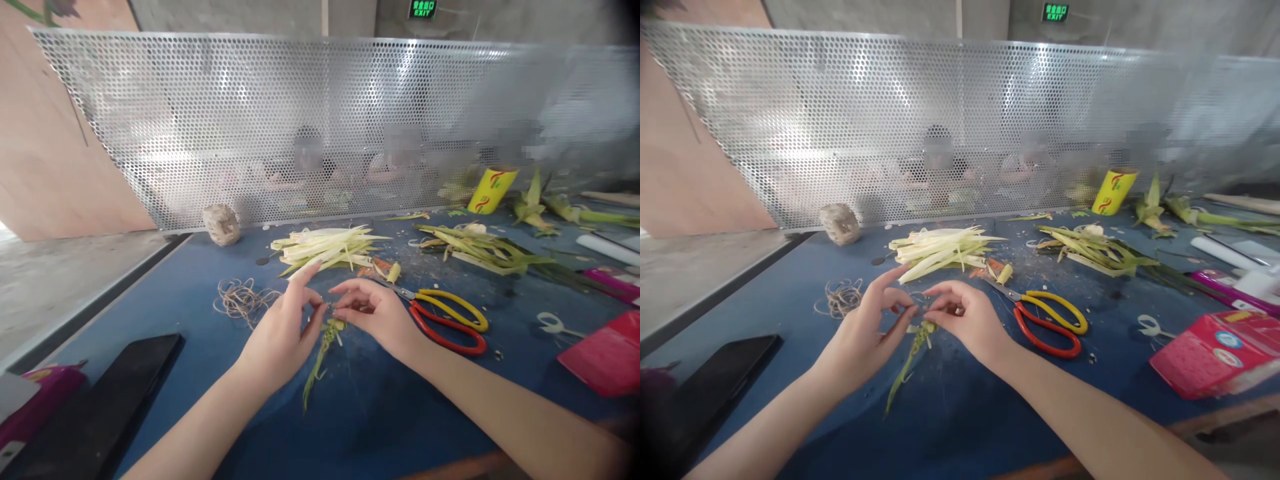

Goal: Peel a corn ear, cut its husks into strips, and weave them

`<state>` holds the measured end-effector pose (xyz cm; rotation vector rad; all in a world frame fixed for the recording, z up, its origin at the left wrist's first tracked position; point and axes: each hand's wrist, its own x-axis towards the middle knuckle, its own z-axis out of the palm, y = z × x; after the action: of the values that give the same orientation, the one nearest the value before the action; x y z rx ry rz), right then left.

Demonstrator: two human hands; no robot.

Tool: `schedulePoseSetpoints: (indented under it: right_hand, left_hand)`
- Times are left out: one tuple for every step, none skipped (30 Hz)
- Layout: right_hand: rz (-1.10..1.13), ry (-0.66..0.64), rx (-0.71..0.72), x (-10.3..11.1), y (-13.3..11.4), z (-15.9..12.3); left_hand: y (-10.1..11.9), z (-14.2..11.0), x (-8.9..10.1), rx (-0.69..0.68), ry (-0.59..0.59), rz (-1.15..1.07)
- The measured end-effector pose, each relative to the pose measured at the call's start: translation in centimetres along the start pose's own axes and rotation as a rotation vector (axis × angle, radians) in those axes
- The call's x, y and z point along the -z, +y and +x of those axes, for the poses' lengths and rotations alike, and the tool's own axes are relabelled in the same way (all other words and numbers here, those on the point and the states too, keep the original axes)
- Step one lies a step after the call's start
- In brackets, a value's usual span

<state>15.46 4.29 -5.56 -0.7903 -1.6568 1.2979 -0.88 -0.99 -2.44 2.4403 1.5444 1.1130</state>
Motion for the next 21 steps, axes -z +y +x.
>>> schedulePoseSetpoints:
  right_hand:
    - [0.013,0.004,-0.015,0.0,-0.1,0.0]
    - [0.024,0.012,-0.028,0.1,-0.2,0.0]
    - [0.034,0.017,-0.039,0.2,-0.3,0.0]
    - [0.043,0.017,-0.047,0.2,-0.4,0.0]
    - [0.053,0.012,-0.054,0.3,-0.5,0.0]
    - [0.061,0.005,-0.058,0.3,-0.5,0.0]
    - [0.069,0.001,-0.058,0.4,-0.6,0.0]
    - [0.079,-0.004,-0.056,0.4,-0.6,0.0]
    - [0.09,-0.011,-0.054,0.4,-0.5,0.0]
    - [0.106,-0.02,-0.053,0.3,-0.5,-0.1]
    - [0.125,-0.028,-0.056,0.3,-0.4,-0.1]
    - [0.147,-0.038,-0.064,0.2,-0.3,-0.1]
    - [0.173,-0.049,-0.075,0.1,-0.3,-0.1]
    - [0.203,-0.059,-0.089,0.1,-0.2,-0.1]
    - [0.237,-0.065,-0.104,0.1,-0.2,-0.1]
    - [0.272,-0.067,-0.119,0.1,-0.2,-0.1]
    - [0.302,-0.066,-0.134,0.1,-0.3,-0.2]
    - [0.324,-0.06,-0.146,0.2,-0.4,-0.2]
    - [0.328,-0.053,-0.153,0.3,-0.4,-0.2]
    - [0.316,-0.05,-0.155,0.4,-0.5,-0.3]
    - [0.293,-0.056,-0.156,0.4,-0.6,-0.3]
  left_hand:
    - [-0.1,-0.1,0.0,-0.039,0.007,0.013]
    - [-0.1,-0.1,-0.1,-0.077,0.018,0.025]
    - [-0.2,-0.2,-0.1,-0.116,0.034,0.035]
    - [-0.4,-0.2,-0.1,-0.157,0.052,0.043]
    - [-0.5,-0.2,-0.2,-0.199,0.069,0.049]
    - [-0.6,-0.3,-0.2,-0.247,0.087,0.054]
    - [-0.8,-0.2,-0.2,-0.302,0.103,0.059]
    - [-0.9,-0.2,-0.2,-0.36,0.114,0.066]
    - [-1.0,-0.2,-0.2,-0.419,0.125,0.075]
    - [-1.1,-0.2,-0.1,-0.479,0.137,0.084]
    - [-1.1,-0.2,-0.1,-0.529,0.145,0.093]
    - [-1.2,-0.2,-0.1,-0.565,0.146,0.102]
    - [-1.2,-0.2,0.0,-0.59,0.146,0.107]
    - [-1.2,-0.1,0.0,-0.601,0.147,0.11]
    - [-1.3,-0.1,0.0,-0.6,0.15,0.112]
    - [-1.3,-0.1,0.0,-0.582,0.153,0.115]
    - [-1.4,-0.1,-0.1,-0.554,0.16,0.119]
    - [-1.4,-0.1,-0.1,-0.521,0.168,0.123]
    - [-1.4,0.0,-0.1,-0.489,0.175,0.126]
    - [-1.4,0.0,-0.1,-0.466,0.18,0.126]
    - [-1.3,0.0,-0.1,-0.458,0.183,0.121]
